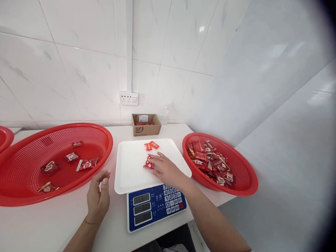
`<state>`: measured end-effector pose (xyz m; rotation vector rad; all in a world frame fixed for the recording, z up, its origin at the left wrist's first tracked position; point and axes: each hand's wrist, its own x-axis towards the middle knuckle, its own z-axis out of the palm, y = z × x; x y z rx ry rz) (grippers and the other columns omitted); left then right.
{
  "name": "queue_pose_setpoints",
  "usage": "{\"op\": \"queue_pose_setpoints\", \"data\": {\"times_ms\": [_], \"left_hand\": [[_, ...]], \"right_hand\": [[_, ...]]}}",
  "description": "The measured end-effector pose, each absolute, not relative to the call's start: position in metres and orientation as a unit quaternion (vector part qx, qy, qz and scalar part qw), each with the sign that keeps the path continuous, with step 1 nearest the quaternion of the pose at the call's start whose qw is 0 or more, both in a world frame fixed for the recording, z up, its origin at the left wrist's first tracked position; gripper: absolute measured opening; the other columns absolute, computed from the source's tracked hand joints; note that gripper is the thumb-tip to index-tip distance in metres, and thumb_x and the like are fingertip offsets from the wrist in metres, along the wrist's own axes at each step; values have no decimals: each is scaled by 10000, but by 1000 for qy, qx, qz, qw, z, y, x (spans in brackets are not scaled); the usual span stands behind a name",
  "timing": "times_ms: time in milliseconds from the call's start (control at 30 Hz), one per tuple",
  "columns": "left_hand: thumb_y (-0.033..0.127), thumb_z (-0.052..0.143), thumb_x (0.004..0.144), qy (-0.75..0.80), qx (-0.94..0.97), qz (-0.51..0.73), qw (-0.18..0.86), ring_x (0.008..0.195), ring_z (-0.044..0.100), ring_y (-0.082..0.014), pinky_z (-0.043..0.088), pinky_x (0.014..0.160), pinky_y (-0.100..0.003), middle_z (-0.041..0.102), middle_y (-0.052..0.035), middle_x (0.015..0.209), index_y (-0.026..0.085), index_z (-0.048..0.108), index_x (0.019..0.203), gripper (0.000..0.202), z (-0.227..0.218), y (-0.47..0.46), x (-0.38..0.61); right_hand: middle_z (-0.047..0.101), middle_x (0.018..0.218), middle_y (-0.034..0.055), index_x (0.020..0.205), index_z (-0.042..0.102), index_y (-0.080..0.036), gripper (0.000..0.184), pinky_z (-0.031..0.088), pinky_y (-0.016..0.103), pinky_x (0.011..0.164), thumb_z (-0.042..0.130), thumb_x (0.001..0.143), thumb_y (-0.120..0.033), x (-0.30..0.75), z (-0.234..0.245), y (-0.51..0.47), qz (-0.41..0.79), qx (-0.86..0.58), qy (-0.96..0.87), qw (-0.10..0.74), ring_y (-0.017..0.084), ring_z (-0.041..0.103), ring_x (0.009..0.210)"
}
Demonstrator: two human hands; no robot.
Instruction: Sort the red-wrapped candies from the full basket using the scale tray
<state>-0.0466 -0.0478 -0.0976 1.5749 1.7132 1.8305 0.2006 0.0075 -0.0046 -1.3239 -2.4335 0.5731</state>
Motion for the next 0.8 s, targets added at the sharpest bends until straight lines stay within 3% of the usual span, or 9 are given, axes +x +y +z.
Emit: {"op": "queue_pose_setpoints", "data": {"times_ms": [167, 400, 600, 800], "left_hand": [[386, 431, 877, 592, 523, 604, 103, 914, 624, -207, 519, 799, -365, 636, -83, 992, 190, 555, 1042, 285, -101, -47, -47], [392, 423, 877, 596, 543, 585, 92, 890, 633, -210, 531, 774, -360, 647, -89, 964, 191, 565, 1018, 284, -104, -45, -48], [387, 422, 879, 598, 531, 595, 78, 883, 644, -205, 545, 751, -350, 655, -83, 933, 193, 557, 1006, 269, -103, -44, -51], [386, 409, 885, 603, 531, 591, 74, 851, 649, -196, 547, 728, -344, 659, -78, 909, 197, 559, 984, 261, -98, -45, -51]], "right_hand": [[463, 1393, 87, 1295, 518, -198, 432, 268, 435, 1102, 463, 901, -367, 234, 9, 15, 174, -507, -821, 197, 214, 319, 1343], [537, 1320, 81, 1222, 566, -204, 345, 346, 368, 1036, 444, 903, -259, 230, 9, 73, 142, -509, -833, 162, 194, 453, 1244], [669, 1018, 78, 1030, 633, -194, 226, 443, 329, 801, 489, 859, -227, 192, -3, 103, 118, -531, -828, 137, 231, 605, 966], [567, 1174, 86, 1216, 515, -219, 387, 423, 281, 748, 447, 843, -136, 203, 2, 93, 82, -571, -803, 150, 191, 604, 911]]}}
